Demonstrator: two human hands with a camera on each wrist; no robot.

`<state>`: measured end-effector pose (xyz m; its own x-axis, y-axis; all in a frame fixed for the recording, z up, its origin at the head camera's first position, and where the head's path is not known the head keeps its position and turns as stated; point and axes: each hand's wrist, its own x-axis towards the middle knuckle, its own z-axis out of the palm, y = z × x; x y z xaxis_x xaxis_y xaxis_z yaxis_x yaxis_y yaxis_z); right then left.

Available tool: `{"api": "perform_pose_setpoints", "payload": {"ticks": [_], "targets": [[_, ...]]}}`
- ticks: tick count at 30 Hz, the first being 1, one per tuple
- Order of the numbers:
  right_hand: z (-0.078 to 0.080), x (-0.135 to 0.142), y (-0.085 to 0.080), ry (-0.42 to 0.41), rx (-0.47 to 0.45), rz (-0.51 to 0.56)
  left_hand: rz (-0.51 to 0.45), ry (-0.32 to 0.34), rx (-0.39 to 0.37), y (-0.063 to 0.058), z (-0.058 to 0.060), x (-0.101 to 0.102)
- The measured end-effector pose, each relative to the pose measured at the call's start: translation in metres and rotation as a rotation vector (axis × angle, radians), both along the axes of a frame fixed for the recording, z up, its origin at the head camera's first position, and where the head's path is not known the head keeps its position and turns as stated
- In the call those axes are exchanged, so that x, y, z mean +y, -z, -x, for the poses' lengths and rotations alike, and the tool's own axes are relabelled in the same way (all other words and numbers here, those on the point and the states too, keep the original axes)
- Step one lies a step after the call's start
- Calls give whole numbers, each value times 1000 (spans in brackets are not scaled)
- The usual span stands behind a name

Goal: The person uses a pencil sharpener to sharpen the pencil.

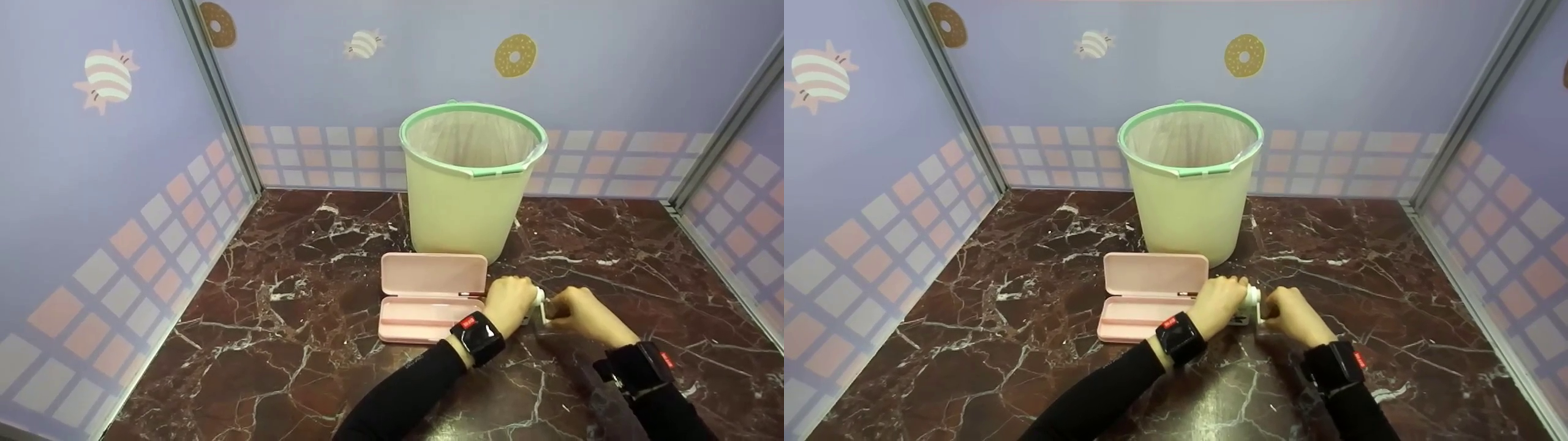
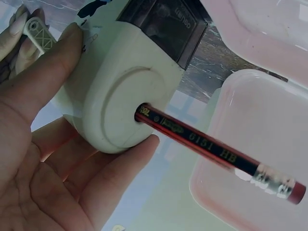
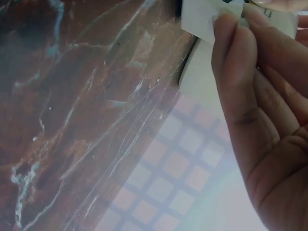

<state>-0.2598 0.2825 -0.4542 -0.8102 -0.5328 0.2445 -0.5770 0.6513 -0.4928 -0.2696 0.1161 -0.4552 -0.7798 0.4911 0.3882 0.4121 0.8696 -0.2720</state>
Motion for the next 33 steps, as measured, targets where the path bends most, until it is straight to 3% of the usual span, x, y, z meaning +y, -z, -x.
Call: {"api": "perform_pose_setpoints", "payload": {"ticks": [12,24,33], "targets": [[-4,0,-8,29,37,-4,-14,0,78,1,-2,-3],[-13,-1,-24,137,47,49,-11,-1,59,3,-2,-1],[-1,-5,-27,252,218,87,11,40,74,4,-2,-1]]}}
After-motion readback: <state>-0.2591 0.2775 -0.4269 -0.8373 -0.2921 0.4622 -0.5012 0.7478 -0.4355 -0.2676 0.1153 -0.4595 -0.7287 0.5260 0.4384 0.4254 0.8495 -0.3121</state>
